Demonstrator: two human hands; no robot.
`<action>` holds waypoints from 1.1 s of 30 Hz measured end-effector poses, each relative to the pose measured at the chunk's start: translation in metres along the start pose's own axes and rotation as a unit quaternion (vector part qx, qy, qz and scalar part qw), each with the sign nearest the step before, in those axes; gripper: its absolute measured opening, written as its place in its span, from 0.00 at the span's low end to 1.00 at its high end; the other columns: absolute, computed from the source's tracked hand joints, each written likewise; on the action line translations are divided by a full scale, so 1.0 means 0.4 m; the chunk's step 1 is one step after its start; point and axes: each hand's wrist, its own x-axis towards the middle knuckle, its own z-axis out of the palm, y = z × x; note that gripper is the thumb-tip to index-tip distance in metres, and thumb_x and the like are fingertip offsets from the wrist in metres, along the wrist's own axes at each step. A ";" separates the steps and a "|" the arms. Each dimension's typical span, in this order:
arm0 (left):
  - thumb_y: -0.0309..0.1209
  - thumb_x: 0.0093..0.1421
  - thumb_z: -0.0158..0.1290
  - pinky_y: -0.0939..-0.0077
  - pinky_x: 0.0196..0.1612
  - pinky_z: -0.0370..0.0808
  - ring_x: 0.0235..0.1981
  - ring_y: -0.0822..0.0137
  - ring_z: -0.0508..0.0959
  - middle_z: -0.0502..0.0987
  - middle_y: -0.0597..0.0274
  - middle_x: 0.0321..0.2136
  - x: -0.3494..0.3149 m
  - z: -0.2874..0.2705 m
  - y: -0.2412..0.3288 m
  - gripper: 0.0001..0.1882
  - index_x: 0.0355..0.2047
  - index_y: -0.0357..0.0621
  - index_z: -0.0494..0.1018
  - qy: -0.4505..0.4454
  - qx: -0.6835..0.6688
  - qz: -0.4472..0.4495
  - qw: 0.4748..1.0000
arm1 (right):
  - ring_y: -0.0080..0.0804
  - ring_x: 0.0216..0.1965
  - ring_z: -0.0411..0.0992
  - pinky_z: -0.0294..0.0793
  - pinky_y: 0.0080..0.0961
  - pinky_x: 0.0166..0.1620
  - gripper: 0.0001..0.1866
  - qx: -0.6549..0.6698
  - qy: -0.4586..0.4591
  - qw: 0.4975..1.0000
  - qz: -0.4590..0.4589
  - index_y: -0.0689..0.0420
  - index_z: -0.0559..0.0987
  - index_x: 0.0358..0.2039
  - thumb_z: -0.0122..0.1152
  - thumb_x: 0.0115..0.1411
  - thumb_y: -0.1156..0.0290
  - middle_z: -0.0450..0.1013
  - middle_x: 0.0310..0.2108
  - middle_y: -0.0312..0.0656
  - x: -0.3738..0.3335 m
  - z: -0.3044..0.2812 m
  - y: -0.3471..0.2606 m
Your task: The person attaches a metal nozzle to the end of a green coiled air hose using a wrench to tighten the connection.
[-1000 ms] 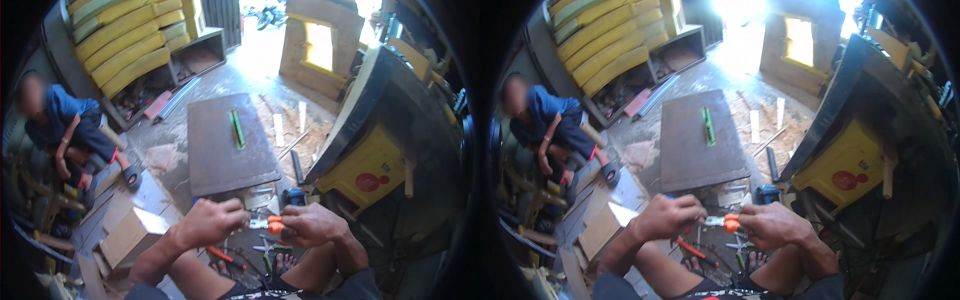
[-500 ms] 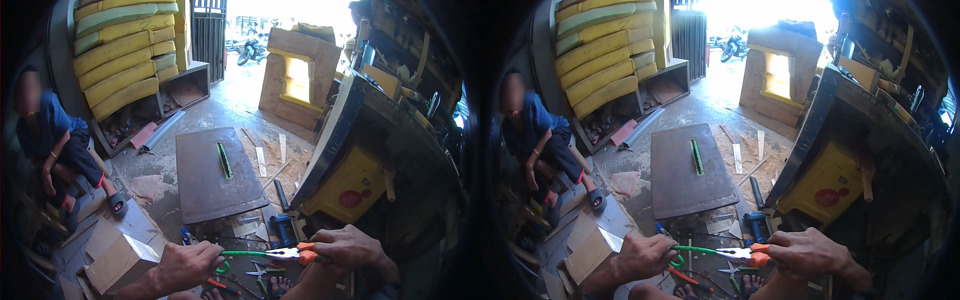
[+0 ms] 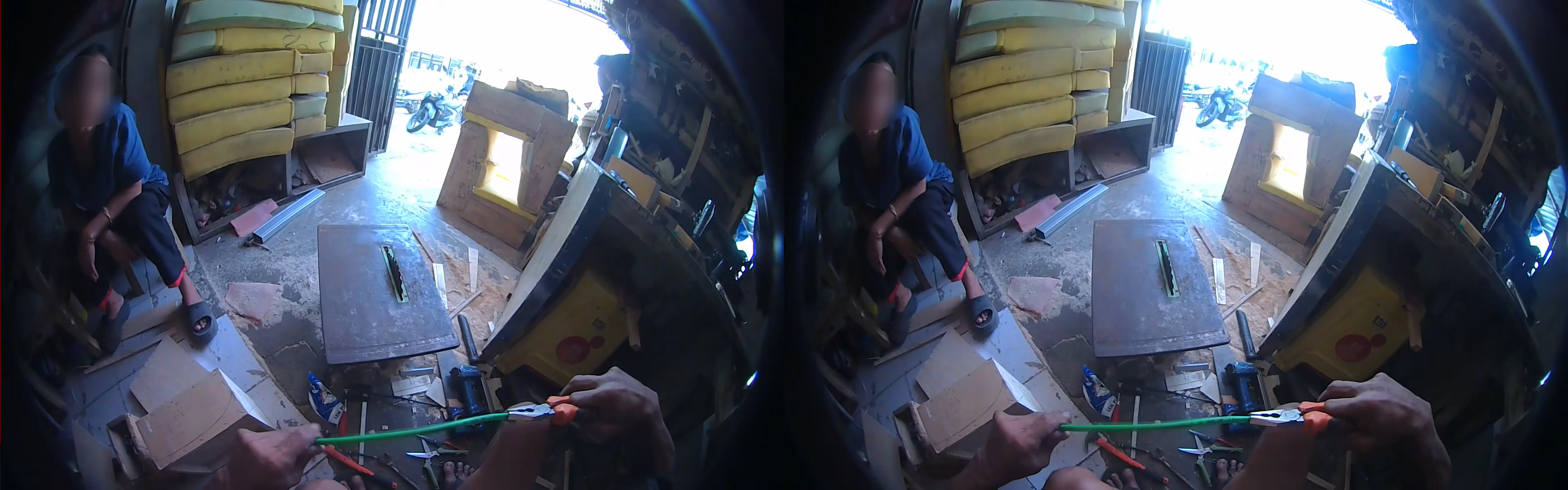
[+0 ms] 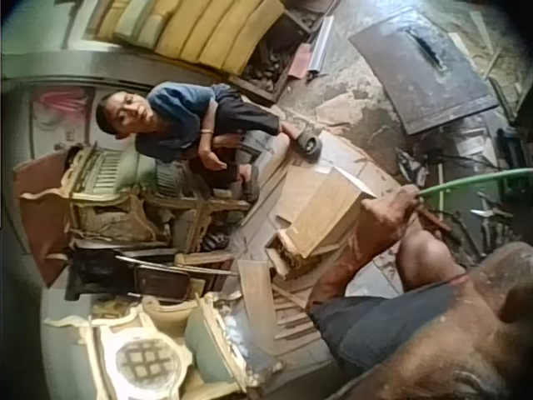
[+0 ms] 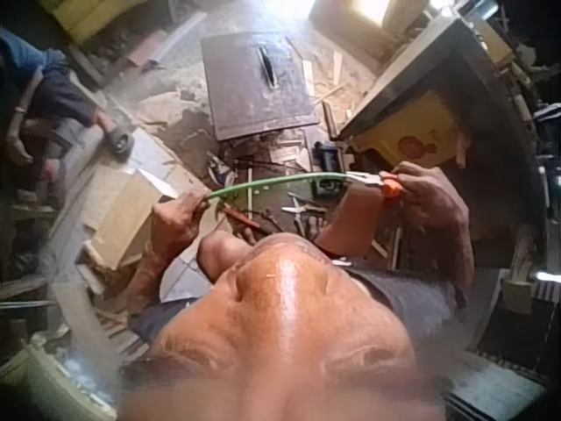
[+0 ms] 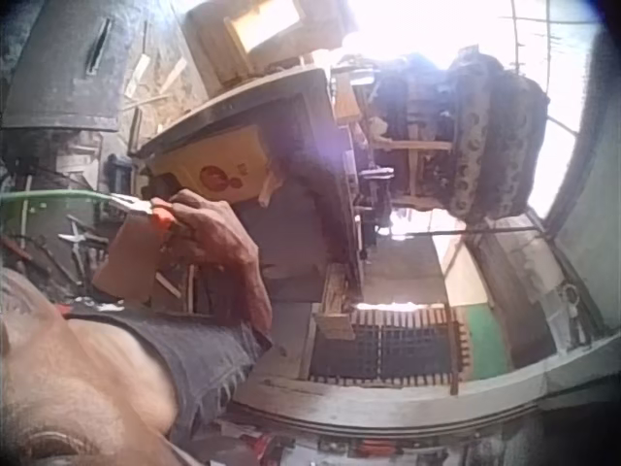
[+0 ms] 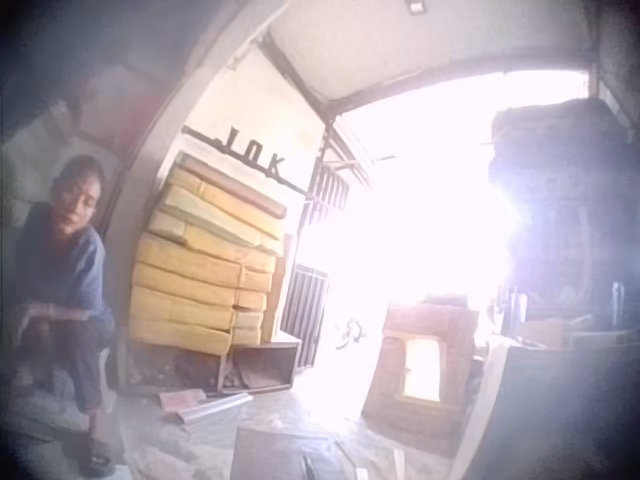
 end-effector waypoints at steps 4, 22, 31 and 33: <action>0.26 0.61 0.52 0.56 0.26 0.75 0.24 0.47 0.79 0.77 0.48 0.24 -0.097 0.041 -0.209 0.06 0.26 0.41 0.74 0.102 0.075 -0.157 0.979 | 0.47 0.30 0.77 0.74 0.39 0.30 0.06 -0.059 0.276 0.955 0.089 0.58 0.78 0.36 0.59 0.56 0.78 0.74 0.28 0.44 -0.084 -0.001 0.137; 0.34 0.71 0.53 0.83 0.14 0.67 0.16 0.79 0.70 0.73 0.66 0.23 -0.090 0.209 -0.099 0.12 0.49 0.38 0.74 0.206 -0.404 -0.427 0.782 | 0.54 0.44 0.77 0.74 0.43 0.51 0.18 0.165 0.210 0.898 0.349 0.60 0.81 0.41 0.60 0.48 0.70 0.77 0.38 0.56 -0.151 0.399 0.370; 0.27 0.66 0.56 0.83 0.15 0.68 0.23 0.74 0.78 0.79 0.61 0.28 0.395 0.264 0.233 0.07 0.43 0.37 0.75 0.022 -0.249 -0.290 0.924 | 0.42 0.40 0.81 0.79 0.41 0.46 0.23 0.323 0.282 0.774 0.466 0.50 0.81 0.52 0.65 0.58 0.55 0.81 0.35 0.51 -0.515 1.287 0.387; 0.25 0.64 0.54 0.81 0.18 0.68 0.20 0.73 0.76 0.80 0.57 0.27 0.471 0.240 0.203 0.07 0.41 0.36 0.76 0.020 -0.146 -0.150 0.978 | 0.38 0.34 0.81 0.80 0.39 0.44 0.22 0.456 0.333 0.701 0.436 0.47 0.80 0.56 0.67 0.60 0.61 0.81 0.33 0.46 -0.387 1.263 0.276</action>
